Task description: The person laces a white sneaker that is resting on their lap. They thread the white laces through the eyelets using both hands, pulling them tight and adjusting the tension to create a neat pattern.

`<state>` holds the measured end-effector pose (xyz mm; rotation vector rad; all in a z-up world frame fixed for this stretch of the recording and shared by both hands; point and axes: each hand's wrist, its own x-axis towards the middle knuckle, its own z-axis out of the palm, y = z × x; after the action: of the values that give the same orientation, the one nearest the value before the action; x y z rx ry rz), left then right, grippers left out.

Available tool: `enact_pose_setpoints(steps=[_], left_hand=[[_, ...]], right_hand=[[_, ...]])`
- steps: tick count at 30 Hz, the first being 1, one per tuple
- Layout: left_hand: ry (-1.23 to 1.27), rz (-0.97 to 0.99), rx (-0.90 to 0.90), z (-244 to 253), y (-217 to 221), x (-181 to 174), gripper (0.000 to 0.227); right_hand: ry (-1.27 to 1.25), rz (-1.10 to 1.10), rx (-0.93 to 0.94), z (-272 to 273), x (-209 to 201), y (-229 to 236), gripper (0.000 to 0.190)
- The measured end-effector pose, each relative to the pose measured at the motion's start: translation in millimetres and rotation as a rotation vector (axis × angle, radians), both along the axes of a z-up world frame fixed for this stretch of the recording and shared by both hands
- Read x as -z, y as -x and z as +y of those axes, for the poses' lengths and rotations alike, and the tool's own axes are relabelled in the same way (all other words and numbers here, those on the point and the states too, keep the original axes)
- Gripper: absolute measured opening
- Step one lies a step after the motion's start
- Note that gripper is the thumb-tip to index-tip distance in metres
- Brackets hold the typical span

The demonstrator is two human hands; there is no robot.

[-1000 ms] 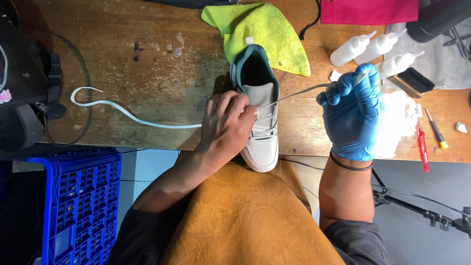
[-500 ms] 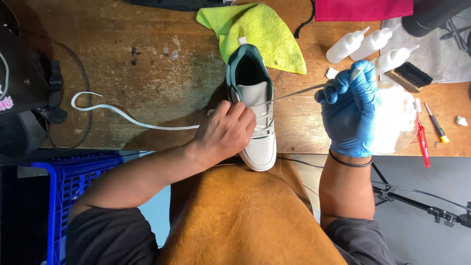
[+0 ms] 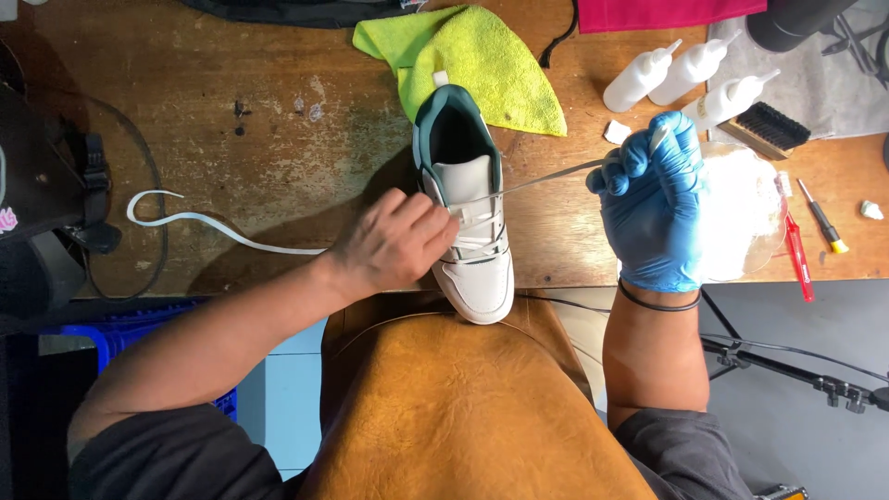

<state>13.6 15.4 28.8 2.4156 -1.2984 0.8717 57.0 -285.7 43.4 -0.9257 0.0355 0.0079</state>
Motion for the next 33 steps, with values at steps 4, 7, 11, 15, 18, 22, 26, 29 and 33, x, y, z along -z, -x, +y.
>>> enact_pose_setpoints(steps=[4,7,11,15,18,22,26,29,33], left_hand=[[-0.074,-0.167,-0.098,4,-2,-14,0.017],[-0.021,-0.216,-0.076,2,5,6,0.020],[-0.019,-0.205,-0.049,6,16,21,0.018],[-0.022,-0.240,-0.194,12,6,5,0.019],[0.006,-0.262,-0.162,5,-1,-21,0.014],[0.045,-0.262,-0.104,9,1,8,0.012],[0.059,-0.271,-0.111,16,8,14,0.011],[0.136,-0.203,-0.154,22,7,23,0.011],[0.184,0.061,-0.241,31,0,5,0.009]], right_hand=[[0.010,-0.019,-0.026,1,0,-2,0.003],[0.016,-0.010,-0.018,1,2,-3,0.002],[0.026,0.029,0.007,0,-1,-3,0.004],[0.034,0.007,-0.031,2,1,-6,0.004],[0.023,0.048,-0.015,11,-5,-4,0.004],[0.046,0.017,-0.022,6,-3,-3,0.006],[0.031,0.070,0.020,6,-5,-1,0.006],[0.033,0.065,0.009,10,-5,-3,0.006],[0.066,-0.012,-0.023,7,-2,-7,0.007]])
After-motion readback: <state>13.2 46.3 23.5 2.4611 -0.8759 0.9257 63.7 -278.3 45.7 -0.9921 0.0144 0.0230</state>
